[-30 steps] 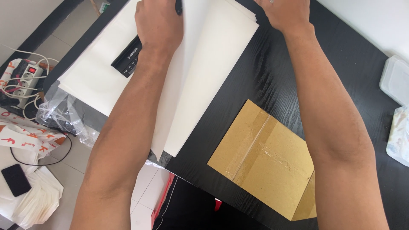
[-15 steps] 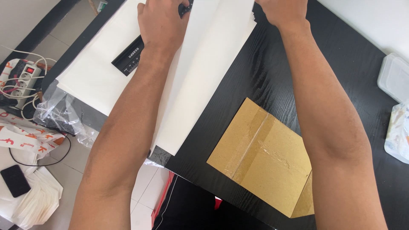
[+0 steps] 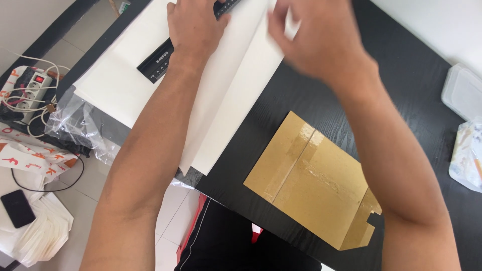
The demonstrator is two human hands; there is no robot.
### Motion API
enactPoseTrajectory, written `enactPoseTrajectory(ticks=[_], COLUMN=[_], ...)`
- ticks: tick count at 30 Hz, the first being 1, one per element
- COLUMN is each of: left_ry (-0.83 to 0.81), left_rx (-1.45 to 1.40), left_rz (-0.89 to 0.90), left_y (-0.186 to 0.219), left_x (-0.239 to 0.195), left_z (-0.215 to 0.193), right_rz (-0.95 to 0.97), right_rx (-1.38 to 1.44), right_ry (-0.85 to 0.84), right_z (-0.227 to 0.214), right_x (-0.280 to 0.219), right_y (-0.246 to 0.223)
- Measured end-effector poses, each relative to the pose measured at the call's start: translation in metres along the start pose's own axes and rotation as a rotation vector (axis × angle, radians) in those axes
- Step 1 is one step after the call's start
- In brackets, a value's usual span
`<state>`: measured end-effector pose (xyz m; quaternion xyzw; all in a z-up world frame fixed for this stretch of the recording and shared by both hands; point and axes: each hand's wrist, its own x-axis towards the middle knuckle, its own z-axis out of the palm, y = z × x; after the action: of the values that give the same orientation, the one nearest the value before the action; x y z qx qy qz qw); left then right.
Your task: Manually assembling a paper bag by folding paper around a template and applying glue with a brush.
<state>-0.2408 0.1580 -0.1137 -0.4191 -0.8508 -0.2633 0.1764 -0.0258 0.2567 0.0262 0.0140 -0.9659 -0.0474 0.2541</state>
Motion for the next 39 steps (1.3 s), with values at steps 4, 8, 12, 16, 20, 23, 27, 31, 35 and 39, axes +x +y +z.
enactPoseTrajectory(ticks=[4,8,12,16,20,23,27,31,35,39], left_ry=[-0.025,-0.036,-0.06,-0.073,-0.084,-0.078,-0.072,-0.078,-0.063,-0.035], left_rx=[-0.044,-0.049,-0.045,-0.022,-0.008,-0.012,-0.014,-0.057,-0.117,-0.125], left_rz=[0.006,0.017,0.034,0.041,0.037,0.035,0.033,0.006,0.004,0.015], left_y=[0.001,0.002,0.005,0.002,0.003,0.003,0.003,0.003,0.005,0.004], left_x=[0.001,0.0,-0.001,0.0,-0.002,-0.001,-0.002,-0.002,-0.003,-0.005], left_z=[-0.003,-0.008,-0.015,-0.009,-0.009,-0.009,-0.009,-0.01,-0.016,-0.015], right_rz=[-0.056,-0.045,0.148,0.399,0.671,0.841,0.963,1.035,1.051,1.061], right_rx=[0.097,0.202,0.399,0.727,0.897,1.034,1.086,1.13,1.121,1.095], right_ry=[-0.325,-0.256,-0.261,-0.201,-0.143,-0.084,-0.087,-0.04,-0.044,-0.012], right_z=[-0.015,0.007,0.005,0.004,0.012,0.017,0.012,0.019,0.021,0.016], right_x=[-0.01,-0.036,-0.053,-0.06,-0.061,-0.062,-0.059,-0.058,-0.057,-0.055], right_y=[-0.054,-0.049,-0.052,-0.058,-0.075,-0.079,-0.083,-0.083,-0.084,-0.091])
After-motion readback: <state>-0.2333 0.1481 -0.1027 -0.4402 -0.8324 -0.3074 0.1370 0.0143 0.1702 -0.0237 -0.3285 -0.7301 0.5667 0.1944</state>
